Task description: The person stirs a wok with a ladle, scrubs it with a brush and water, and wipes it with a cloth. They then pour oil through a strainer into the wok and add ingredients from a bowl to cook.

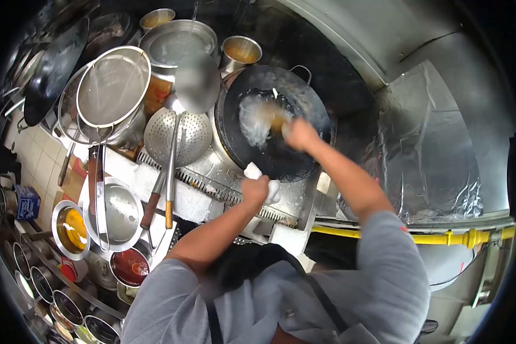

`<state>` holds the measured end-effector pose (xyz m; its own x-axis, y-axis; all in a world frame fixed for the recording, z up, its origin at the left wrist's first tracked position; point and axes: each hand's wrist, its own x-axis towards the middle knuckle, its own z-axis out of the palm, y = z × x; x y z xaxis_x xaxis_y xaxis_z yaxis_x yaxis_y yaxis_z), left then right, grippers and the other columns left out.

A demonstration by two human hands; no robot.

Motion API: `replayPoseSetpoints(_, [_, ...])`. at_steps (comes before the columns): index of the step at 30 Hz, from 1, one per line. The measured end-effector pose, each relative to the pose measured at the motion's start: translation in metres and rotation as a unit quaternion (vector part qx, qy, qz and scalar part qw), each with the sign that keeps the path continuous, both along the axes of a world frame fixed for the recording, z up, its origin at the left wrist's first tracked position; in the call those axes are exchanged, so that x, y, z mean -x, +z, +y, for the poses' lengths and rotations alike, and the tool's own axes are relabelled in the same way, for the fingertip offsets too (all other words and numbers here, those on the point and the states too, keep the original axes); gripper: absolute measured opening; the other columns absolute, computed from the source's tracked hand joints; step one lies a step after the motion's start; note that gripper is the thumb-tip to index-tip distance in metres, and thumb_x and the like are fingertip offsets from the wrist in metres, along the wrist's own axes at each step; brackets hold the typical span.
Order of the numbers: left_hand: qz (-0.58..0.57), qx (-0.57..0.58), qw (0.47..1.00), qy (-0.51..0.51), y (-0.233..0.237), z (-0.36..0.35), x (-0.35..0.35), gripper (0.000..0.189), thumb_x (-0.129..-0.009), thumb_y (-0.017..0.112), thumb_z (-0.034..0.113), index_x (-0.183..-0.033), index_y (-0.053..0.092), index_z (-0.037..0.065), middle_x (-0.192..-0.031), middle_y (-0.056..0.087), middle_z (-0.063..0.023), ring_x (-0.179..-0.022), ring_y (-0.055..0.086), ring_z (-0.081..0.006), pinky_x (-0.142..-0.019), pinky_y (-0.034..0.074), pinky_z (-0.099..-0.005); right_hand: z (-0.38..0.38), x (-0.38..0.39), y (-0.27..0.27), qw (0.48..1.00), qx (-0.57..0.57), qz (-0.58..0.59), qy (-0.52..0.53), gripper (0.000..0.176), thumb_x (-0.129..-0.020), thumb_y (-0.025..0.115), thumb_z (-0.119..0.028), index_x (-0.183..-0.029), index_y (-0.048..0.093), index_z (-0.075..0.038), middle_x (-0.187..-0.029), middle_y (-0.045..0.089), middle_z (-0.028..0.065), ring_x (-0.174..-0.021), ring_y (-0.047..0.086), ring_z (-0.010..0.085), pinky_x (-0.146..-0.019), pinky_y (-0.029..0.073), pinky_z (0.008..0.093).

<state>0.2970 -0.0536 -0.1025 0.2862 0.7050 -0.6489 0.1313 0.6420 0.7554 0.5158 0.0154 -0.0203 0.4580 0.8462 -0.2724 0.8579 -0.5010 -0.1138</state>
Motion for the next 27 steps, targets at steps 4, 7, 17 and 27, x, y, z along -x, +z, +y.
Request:
replayPoseSetpoints(4, [0.003, -0.053, 0.998, -0.024, 0.02, 0.013, 0.011, 0.037, -0.071, 0.062, 0.022, -0.079, 0.062, -0.014, -0.076, 0.064, -0.0252, -0.074, 0.065, -0.0332, -0.068, 0.047, -0.0414, 0.05, 0.036, 0.004, 0.914, -0.219, 0.241, -0.241, 0.064, -0.068, 0.071, -0.02, -0.128, 0.054, -0.009, -0.1, 0.066, 0.0197, -0.086, 0.066, 0.0264, -0.082, 0.051, 0.0362])
replayPoseSetpoints(7, [-0.044, -0.034, 0.998, -0.024, 0.022, 0.014, 0.012, 0.036, -0.071, 0.062, 0.022, -0.079, 0.062, -0.013, -0.077, 0.065, -0.0248, -0.075, 0.065, -0.0336, -0.069, 0.047, -0.041, -0.007, 0.043, 0.033, 0.975, -0.055, 0.208, -0.048, 0.073, -0.062, 0.072, -0.01, -0.132, 0.051, -0.013, -0.108, 0.065, 0.014, -0.093, 0.063, 0.0219, -0.084, 0.048, 0.0321])
replayPoseSetpoints(17, [-0.054, -0.015, 0.998, -0.033, -0.004, 0.01, 0.004, 0.032, -0.069, 0.061, 0.016, -0.091, 0.062, -0.007, -0.086, 0.066, -0.0201, -0.082, 0.064, -0.0323, -0.074, 0.047, -0.039, 0.03, 0.0, 0.024, 1.0, -0.005, -0.016, -0.003, 0.065, -0.066, 0.07, -0.018, -0.128, 0.053, -0.015, -0.103, 0.065, 0.0189, -0.095, 0.063, 0.0338, -0.084, 0.05, 0.0403])
replayPoseSetpoints(27, [-0.08, 0.017, 0.995, -0.051, 0.018, 0.018, 0.017, 0.033, -0.07, 0.06, 0.014, -0.096, 0.061, -0.006, -0.089, 0.066, -0.0175, -0.084, 0.064, -0.0295, -0.077, 0.047, -0.0377, -0.002, -0.024, 0.06, 0.991, 0.125, 0.018, -0.035, 0.062, -0.064, 0.073, -0.02, -0.124, 0.058, -0.016, -0.111, 0.061, 0.0216, -0.104, 0.06, 0.0337, -0.091, 0.046, 0.0379])
